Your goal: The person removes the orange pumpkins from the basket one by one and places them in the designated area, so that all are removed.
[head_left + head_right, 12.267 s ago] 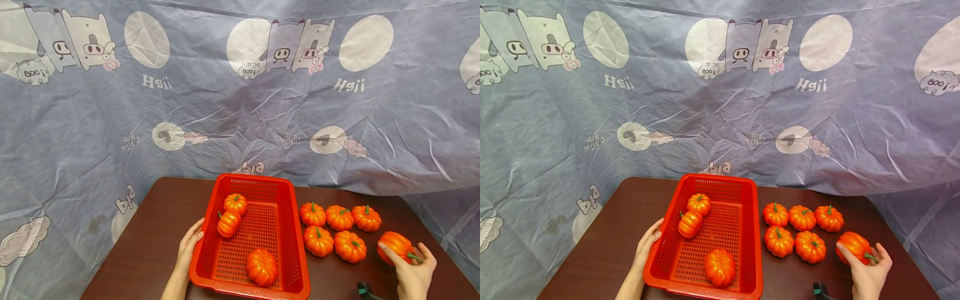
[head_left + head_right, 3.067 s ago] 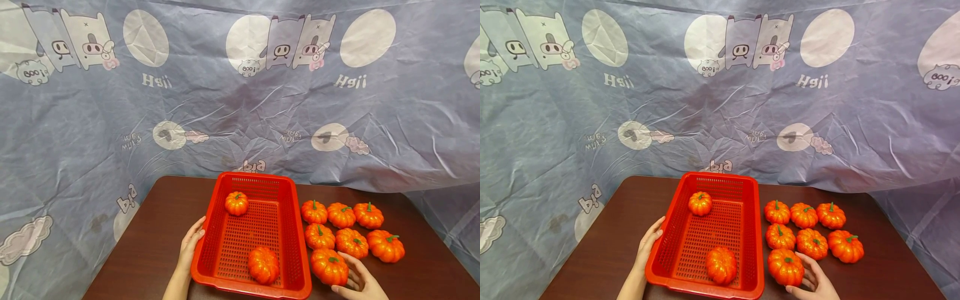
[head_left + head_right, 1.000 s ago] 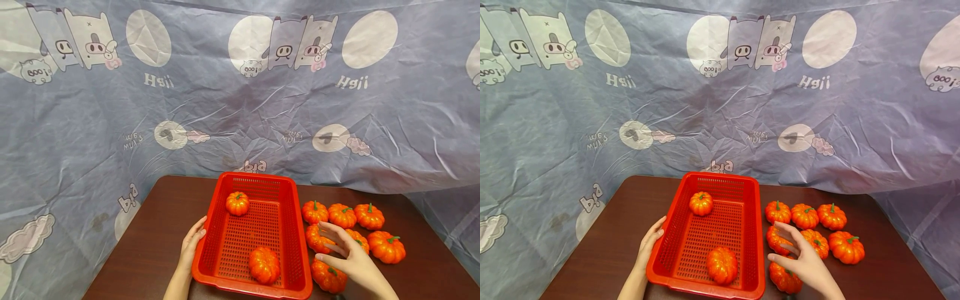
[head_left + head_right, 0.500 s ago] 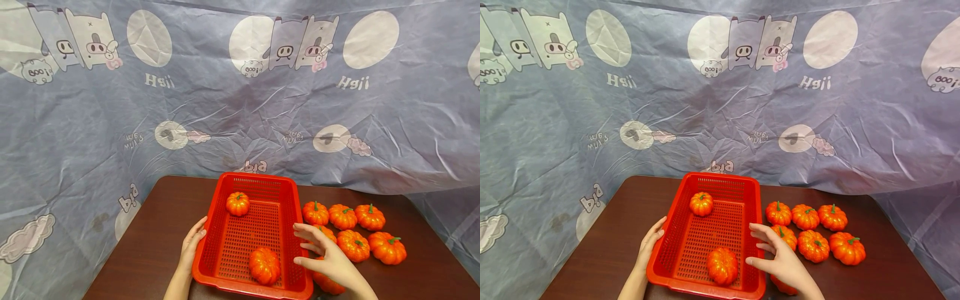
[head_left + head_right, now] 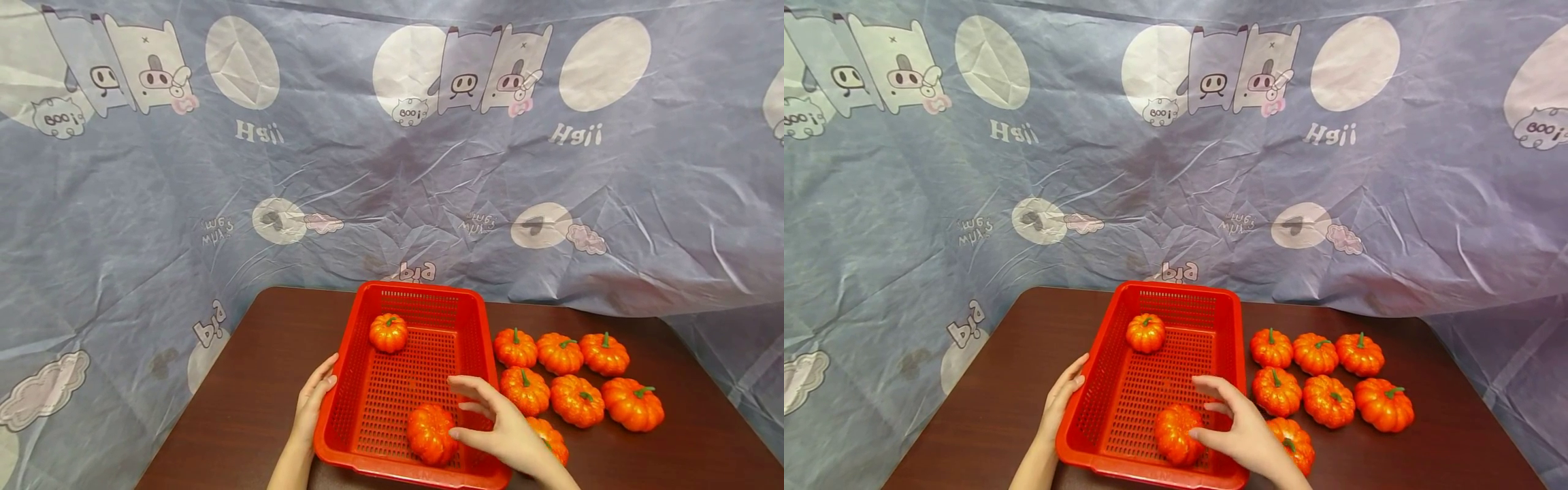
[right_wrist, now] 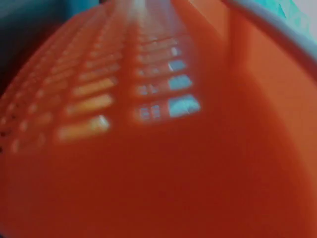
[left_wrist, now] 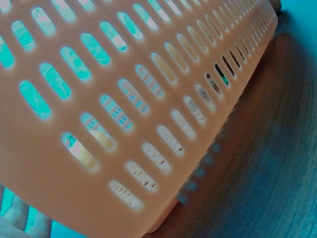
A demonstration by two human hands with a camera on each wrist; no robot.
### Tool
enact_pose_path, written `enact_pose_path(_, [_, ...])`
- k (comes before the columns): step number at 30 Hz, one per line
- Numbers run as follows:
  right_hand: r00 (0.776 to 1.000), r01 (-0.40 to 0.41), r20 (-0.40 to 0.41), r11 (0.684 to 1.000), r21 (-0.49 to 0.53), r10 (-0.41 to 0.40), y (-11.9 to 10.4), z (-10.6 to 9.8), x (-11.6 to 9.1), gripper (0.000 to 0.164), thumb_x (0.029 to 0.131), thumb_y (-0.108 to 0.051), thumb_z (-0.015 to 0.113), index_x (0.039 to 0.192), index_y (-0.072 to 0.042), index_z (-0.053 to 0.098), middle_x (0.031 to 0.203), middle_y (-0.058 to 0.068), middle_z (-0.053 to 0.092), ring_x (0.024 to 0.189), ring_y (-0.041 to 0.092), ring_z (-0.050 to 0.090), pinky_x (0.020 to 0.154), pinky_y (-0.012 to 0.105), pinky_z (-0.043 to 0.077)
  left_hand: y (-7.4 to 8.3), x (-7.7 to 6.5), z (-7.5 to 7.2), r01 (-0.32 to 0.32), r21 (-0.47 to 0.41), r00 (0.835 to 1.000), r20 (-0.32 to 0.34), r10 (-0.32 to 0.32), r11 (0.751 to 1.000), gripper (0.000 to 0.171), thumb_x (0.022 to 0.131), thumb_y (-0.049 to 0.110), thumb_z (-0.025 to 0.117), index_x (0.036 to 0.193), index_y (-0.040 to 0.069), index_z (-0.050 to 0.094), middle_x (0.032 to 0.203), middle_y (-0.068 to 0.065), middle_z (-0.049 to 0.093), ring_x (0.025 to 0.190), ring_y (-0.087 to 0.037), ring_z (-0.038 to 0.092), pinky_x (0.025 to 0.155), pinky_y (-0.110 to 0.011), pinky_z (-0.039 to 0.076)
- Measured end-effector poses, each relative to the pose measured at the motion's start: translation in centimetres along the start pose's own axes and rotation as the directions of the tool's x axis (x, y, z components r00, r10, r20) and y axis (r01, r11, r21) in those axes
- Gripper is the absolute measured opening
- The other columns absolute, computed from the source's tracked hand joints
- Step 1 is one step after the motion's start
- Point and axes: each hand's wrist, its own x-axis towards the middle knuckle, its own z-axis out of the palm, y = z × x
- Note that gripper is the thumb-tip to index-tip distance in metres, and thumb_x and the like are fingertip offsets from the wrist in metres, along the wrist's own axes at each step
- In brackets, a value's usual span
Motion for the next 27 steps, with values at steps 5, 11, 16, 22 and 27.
enact_pose_path(5, [0.998, 0.008, 0.066, 0.999, -0.042, -0.005, 0.2, 0.9, 0.5, 0.061, 0.079, -0.013, 0.076, 0.133, -0.016, 0.047, 0.131, 0.009, 0.05, 0.114, 0.009, 0.051, 0.088, 0.035, 0.049, 0.0, 0.0, 0.0, -0.008, 0.008, 1.0, -0.005, 0.008, 1.0, 0.047, 0.098, 0.011, 0.042, 0.143, -0.002, 0.032, 0.132, 0.0, 0.05, 0.11, -0.018, 0.054, 0.088, -0.033, 0.048])
enact_pose_path(11, [0.994, 0.009, 0.111, 0.993, -0.116, 0.004, 0.4, 1.2, 1.1, 0.064, 0.076, -0.02, 0.079, 0.132, -0.018, 0.048, 0.131, 0.003, 0.051, 0.115, 0.013, 0.05, 0.088, 0.039, 0.048, -0.1, 0.0, -0.1, -0.026, 0.016, 1.0, 0.004, 0.026, 1.0, 0.047, 0.098, 0.01, 0.041, 0.142, -0.003, 0.033, 0.132, 0.0, 0.05, 0.111, -0.017, 0.054, 0.088, -0.032, 0.048])
enact_pose_path(16, [0.988, 0.002, 0.15, 0.987, -0.16, 0.022, 0.4, 1.3, 1.7, 0.064, 0.076, -0.023, 0.079, 0.132, -0.019, 0.049, 0.131, 0.005, 0.051, 0.117, 0.025, 0.051, 0.093, 0.037, 0.045, -0.1, 0.0, -0.1, -0.032, 0.021, 0.999, 0.008, 0.031, 0.999, 0.047, 0.098, 0.011, 0.042, 0.142, -0.002, 0.034, 0.133, 0.0, 0.049, 0.111, -0.017, 0.054, 0.088, -0.031, 0.048])
enact_pose_path(22, [0.977, -0.025, 0.202, 0.98, -0.195, 0.066, 0.5, 1.4, 2.3, 0.066, 0.074, -0.025, 0.08, 0.132, -0.021, 0.048, 0.13, 0.008, 0.053, 0.117, 0.03, 0.051, 0.095, 0.038, 0.042, -0.1, 0.0, -0.1, -0.031, 0.018, 0.999, 0.013, 0.031, 0.999, 0.046, 0.099, 0.011, 0.041, 0.143, 0.0, 0.034, 0.133, 0.0, 0.049, 0.111, -0.017, 0.054, 0.088, -0.032, 0.048])
enact_pose_path(27, [0.97, -0.056, 0.216, 0.967, -0.248, 0.112, 0.6, 1.4, 2.4, 0.069, 0.071, -0.03, 0.081, 0.131, -0.023, 0.049, 0.129, 0.008, 0.053, 0.117, 0.029, 0.05, 0.095, 0.043, 0.041, 0.1, 0.0, 0.1, -0.01, 0.01, 1.0, -0.006, 0.01, 1.0, 0.047, 0.098, 0.011, 0.042, 0.142, -0.001, 0.034, 0.131, -0.001, 0.051, 0.109, -0.018, 0.055, 0.088, -0.033, 0.049])
